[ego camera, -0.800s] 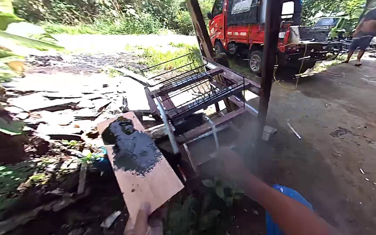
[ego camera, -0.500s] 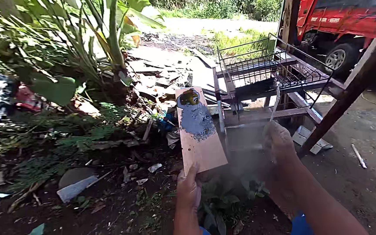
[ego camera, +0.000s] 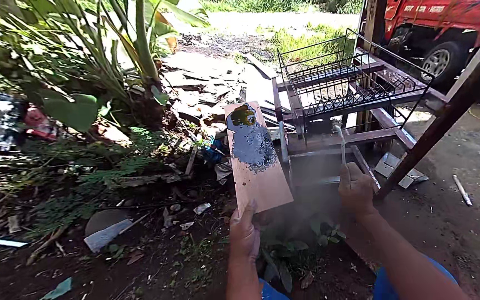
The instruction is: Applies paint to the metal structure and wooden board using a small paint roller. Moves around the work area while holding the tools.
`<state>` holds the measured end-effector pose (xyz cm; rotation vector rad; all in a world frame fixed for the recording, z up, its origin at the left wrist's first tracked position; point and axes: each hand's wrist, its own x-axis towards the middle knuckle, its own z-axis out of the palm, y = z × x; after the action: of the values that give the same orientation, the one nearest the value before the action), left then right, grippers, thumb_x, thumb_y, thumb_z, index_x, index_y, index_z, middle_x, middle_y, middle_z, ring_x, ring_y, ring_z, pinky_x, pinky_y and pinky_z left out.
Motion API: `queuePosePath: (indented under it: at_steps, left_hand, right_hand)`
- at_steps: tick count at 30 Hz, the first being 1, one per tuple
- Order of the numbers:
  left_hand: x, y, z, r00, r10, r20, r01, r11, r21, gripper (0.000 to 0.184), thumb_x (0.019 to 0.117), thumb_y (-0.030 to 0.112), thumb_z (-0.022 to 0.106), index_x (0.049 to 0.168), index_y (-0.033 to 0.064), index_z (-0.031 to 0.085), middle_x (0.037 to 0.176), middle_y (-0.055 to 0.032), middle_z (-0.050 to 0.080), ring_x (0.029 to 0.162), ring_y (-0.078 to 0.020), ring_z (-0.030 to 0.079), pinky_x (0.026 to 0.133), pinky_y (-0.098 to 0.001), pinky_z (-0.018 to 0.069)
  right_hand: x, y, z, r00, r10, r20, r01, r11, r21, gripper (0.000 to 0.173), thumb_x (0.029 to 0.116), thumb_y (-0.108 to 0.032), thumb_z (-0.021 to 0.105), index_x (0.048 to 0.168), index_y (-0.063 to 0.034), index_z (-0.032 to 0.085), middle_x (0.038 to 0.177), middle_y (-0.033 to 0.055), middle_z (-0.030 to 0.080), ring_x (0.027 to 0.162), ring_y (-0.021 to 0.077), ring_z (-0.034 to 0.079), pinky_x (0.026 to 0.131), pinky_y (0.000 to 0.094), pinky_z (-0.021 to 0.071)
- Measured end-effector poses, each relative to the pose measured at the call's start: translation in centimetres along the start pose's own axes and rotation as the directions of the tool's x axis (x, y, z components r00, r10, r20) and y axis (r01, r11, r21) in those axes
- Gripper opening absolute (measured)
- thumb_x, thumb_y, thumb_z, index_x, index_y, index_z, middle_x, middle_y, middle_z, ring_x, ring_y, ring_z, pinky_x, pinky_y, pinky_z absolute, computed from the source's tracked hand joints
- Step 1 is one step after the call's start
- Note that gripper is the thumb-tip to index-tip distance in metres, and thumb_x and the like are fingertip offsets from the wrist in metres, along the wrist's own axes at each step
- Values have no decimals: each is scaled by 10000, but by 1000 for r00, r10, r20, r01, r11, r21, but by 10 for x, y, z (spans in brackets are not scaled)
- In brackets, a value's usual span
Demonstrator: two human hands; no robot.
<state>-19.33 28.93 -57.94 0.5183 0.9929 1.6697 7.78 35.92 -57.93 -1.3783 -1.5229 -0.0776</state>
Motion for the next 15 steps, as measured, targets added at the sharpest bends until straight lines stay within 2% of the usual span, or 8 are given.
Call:
queuePosePath:
  at_steps: [2,4,7,9,12,15]
  left_hand:
    - [0,1,-1,1000,-4,10,4,1000,-6,256,1074,95,471,1264,-62,537,1026,-215,716,855,-267,747,759,-396,645]
    - [0,2,0,1000,-6,11,6,1000,-9,247,1072,91,466,1253,-60,540,1020,-211,718,849,-266,749,761,-393,646]
    - [-1,3,-1,1000,-6,-1,6,1000,-5,241,1074,97,464,1242,-56,548,1014,-206,717,848,-262,746,766,-393,643]
    - [-1,3,-4,1000,2,1,-2,1000,8,245,1075,96,459,1248,-57,543,1014,-209,718,848,-268,748,764,-400,645]
    - [-1,5,-7,1000,12,-7,-12,1000,27,246,1077,91,444,1260,-51,526,1004,-199,717,837,-261,747,760,-396,645]
    - [-1,7,-4,999,10,-39,-9,1000,15,238,1082,102,452,1243,-51,539,981,-192,721,815,-246,747,736,-378,643]
  right_hand:
    - [-5,4,6,995,-90,-45,82,986,-147,466,1095,-358,390,843,-68,654,550,42,529,494,204,557,464,408,427]
    - [4,2,9,981,-183,-67,170,971,-166,434,1090,-328,395,882,-60,666,569,55,558,502,217,578,459,409,440]
    - [12,2,14,965,-261,15,259,949,-182,428,1086,-348,399,882,-72,655,570,62,555,504,246,594,445,427,439]
    - [5,12,16,957,-267,110,285,937,-204,442,1082,-357,396,832,-77,630,552,67,547,500,264,607,439,441,448]
    - [-5,25,10,944,-215,252,280,923,-263,468,1079,-362,382,822,-64,634,557,96,572,533,306,650,461,476,482]
    - [-4,26,2,946,-222,236,289,908,-304,459,1074,-354,389,799,-72,624,545,92,560,521,305,640,450,467,463]
